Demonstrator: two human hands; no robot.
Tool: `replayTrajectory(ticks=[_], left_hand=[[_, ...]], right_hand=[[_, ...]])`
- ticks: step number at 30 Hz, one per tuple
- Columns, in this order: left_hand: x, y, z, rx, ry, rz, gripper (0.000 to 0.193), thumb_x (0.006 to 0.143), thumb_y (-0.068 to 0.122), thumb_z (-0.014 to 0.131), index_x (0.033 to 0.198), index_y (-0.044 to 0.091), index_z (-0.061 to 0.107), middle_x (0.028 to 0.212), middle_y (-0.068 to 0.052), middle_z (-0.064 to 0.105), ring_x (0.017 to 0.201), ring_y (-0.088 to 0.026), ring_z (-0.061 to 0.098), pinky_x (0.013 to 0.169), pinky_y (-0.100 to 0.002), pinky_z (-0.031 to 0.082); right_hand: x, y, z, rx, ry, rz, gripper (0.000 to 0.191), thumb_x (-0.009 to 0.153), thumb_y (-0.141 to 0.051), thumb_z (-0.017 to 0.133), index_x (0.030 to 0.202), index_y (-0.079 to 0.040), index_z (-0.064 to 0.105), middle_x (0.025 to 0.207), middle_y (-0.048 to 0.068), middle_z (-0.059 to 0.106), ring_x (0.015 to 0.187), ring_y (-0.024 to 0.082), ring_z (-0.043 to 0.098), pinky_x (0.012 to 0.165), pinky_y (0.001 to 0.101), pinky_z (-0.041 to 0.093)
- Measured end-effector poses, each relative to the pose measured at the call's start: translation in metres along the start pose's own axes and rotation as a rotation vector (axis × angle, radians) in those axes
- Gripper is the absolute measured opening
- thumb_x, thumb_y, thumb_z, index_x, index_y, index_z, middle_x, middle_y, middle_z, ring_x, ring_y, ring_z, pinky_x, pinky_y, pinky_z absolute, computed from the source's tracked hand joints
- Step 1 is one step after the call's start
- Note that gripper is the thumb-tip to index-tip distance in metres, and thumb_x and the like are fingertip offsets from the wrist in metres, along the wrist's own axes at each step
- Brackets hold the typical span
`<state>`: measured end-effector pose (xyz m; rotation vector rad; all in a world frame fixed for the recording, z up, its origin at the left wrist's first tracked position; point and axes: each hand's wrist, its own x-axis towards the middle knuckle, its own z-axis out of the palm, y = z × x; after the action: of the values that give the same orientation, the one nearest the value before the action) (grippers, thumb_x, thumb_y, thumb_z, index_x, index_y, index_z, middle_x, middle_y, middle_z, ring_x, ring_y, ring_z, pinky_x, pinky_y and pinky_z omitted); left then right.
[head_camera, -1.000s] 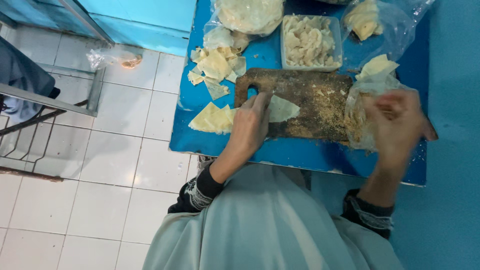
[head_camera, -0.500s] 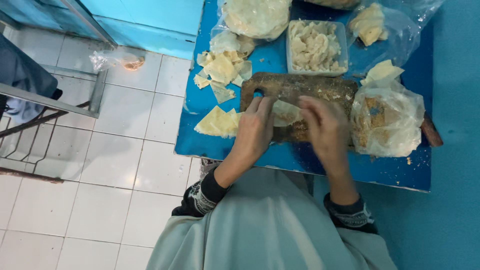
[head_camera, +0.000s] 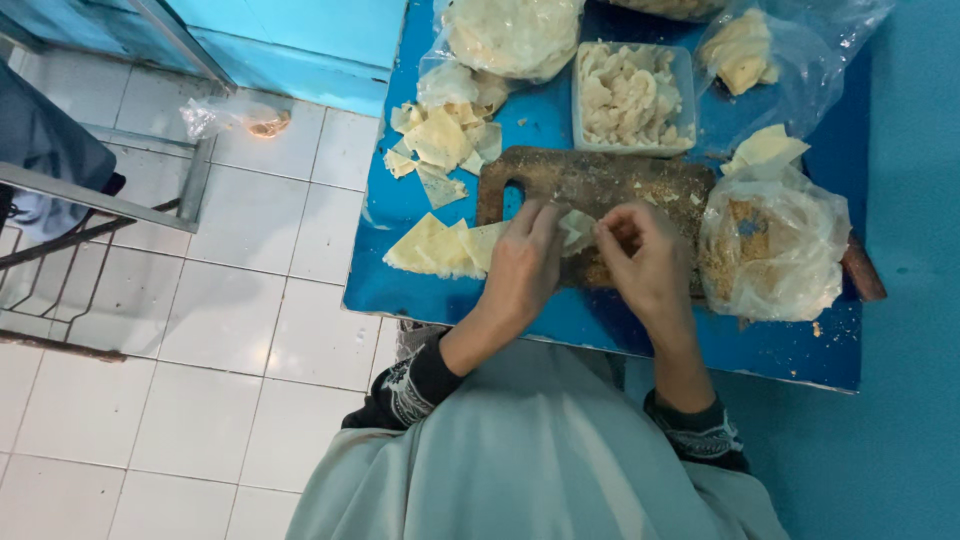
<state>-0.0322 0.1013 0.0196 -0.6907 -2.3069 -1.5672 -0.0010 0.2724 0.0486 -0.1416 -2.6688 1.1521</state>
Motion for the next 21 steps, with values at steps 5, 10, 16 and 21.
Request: replayTrajectory(ticks=[5,10,16,21], left_hand=[[-0.007,0.002,-0.003,0.056,0.012,0.051,0.035,0.089,-0.008,0.059,0.123,-0.002,0.059,0.125,-0.022,0.057,0.113,-0.044,0.06,0.095,-0.047,0.052],[-0.008,0.004,-0.006,0.146,-0.003,0.054,0.031,0.086,-0.009,0.059,0.117,-0.005,0.057,0.13,-0.025,0.053,0.116,-0.043,0.057,0.1,-0.047,0.05],[-0.006,0.01,-0.005,0.165,0.035,0.099,0.023,0.088,-0.008,0.06,0.11,-0.004,0.055,0.133,-0.026,0.052,0.118,-0.045,0.056,0.1,-0.047,0.05],[-0.009,0.01,-0.006,0.173,0.019,0.085,0.02,0.087,-0.008,0.061,0.106,-0.004,0.055,0.13,-0.026,0.051,0.111,-0.044,0.055,0.097,-0.049,0.048]], right_hand=[[-0.001,0.002,0.004,-0.061,0.06,-0.103,0.02,0.091,-0.005,0.079,0.106,-0.002,0.067,0.095,0.01,0.073,0.084,0.017,0.072,0.071,0.0315,0.058],[-0.003,0.003,0.006,0.088,0.045,0.012,0.015,0.095,-0.005,0.077,0.105,-0.003,0.067,0.092,0.007,0.073,0.081,0.012,0.072,0.071,0.0283,0.058],[-0.008,0.002,0.005,0.257,0.018,-0.03,0.014,0.098,-0.004,0.073,0.109,-0.001,0.065,0.098,0.006,0.074,0.088,0.011,0.073,0.074,0.0273,0.059],[-0.012,-0.003,0.01,0.354,0.011,-0.115,0.014,0.106,-0.002,0.067,0.119,-0.001,0.068,0.11,0.008,0.075,0.103,0.013,0.074,0.088,0.0307,0.061]])
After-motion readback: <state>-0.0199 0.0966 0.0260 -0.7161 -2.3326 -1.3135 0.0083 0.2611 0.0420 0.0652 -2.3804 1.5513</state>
